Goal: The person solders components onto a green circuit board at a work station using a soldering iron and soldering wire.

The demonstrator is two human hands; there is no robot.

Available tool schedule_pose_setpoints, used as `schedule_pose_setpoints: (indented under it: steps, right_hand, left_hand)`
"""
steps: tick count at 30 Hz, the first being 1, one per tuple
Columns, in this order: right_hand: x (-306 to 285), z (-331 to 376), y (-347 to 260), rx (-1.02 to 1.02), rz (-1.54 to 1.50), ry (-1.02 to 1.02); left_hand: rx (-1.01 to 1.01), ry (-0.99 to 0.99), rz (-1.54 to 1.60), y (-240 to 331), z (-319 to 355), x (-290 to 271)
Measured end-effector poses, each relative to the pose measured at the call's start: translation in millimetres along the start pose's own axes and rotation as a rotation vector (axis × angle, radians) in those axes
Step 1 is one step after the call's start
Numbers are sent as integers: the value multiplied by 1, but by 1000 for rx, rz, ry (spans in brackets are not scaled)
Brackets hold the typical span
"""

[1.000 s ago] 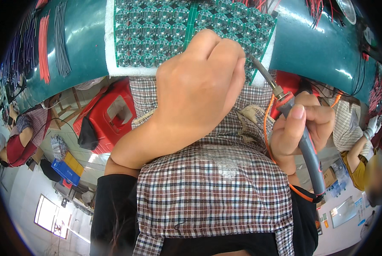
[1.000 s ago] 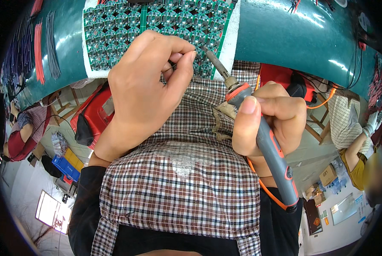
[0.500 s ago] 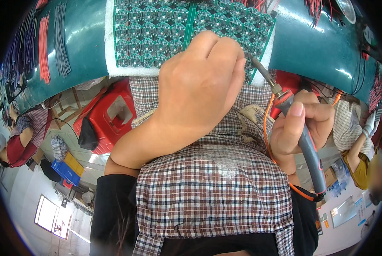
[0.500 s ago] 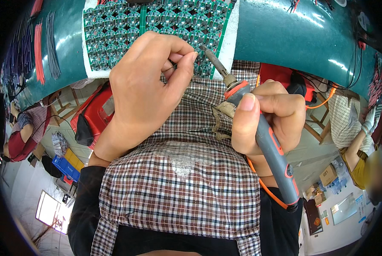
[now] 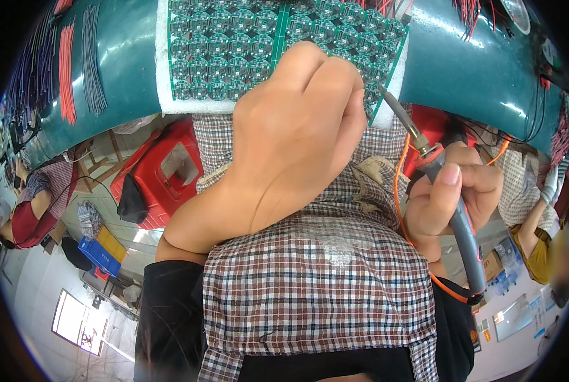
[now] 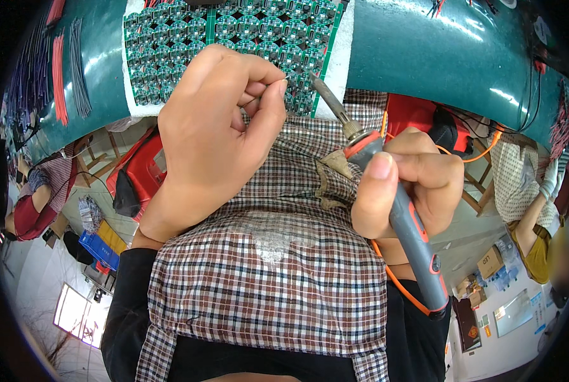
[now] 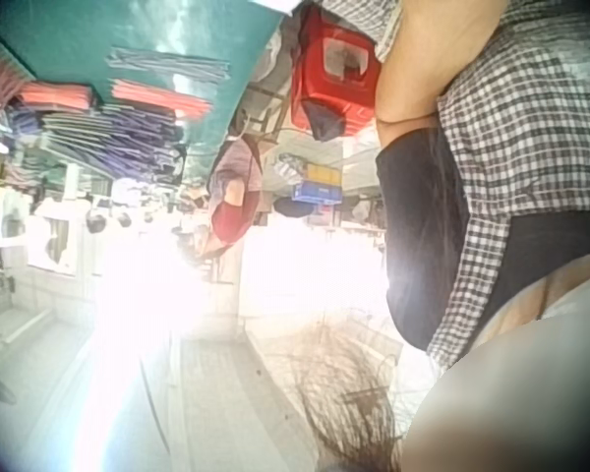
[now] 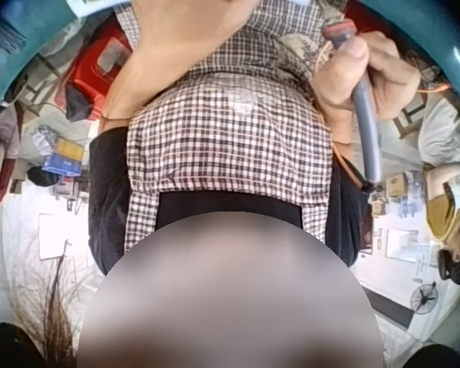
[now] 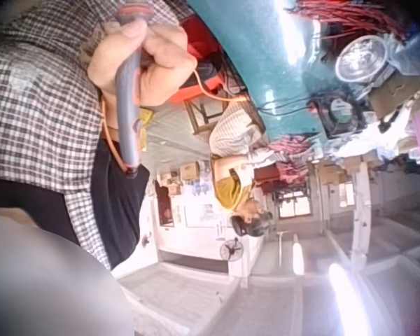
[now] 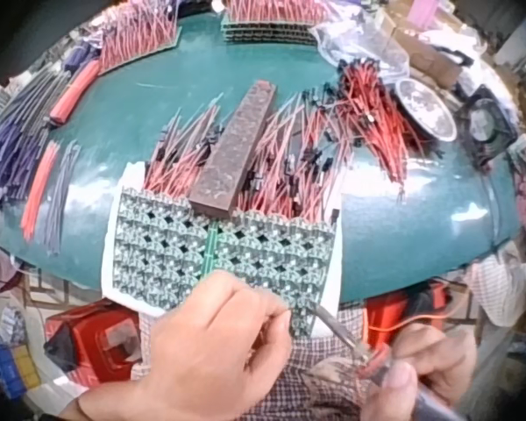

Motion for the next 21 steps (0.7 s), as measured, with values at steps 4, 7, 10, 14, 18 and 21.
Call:
schedule_pose_setpoints:
  steps: [4, 7, 10, 14, 18, 21]
  right_hand:
    - [-8, 1, 2, -2, -8, 21]
    - [-11, 0, 4, -96, -20, -92]
    - [-7, 2, 8, -79, -17, -107]
    - [-3, 4, 10, -55, -5, -102]
    - [-1, 4, 11, 24, -29, -12]
    - [-5, 5, 17, -18, -42, -45]
  left_hand:
    - [-13, -36, -33, 4, 2, 5]
    - [3, -10, -34, 6, 3, 8]
    - [5, 5, -24, 3, 3, 8]
    - [11, 23, -17, 1, 3, 9]
    - [3, 24, -29, 0, 3, 9]
    - [0, 13, -36, 1, 3, 11]
Point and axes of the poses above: each hand's wrist, its own z-axis away from the middle knuckle, its own x-axis out of the palm, y = z × x, the point moved 7 cm from there along -z, towards the middle knuckle, and after that the axes turned 5 degrees about y, right-handed, at the moved point
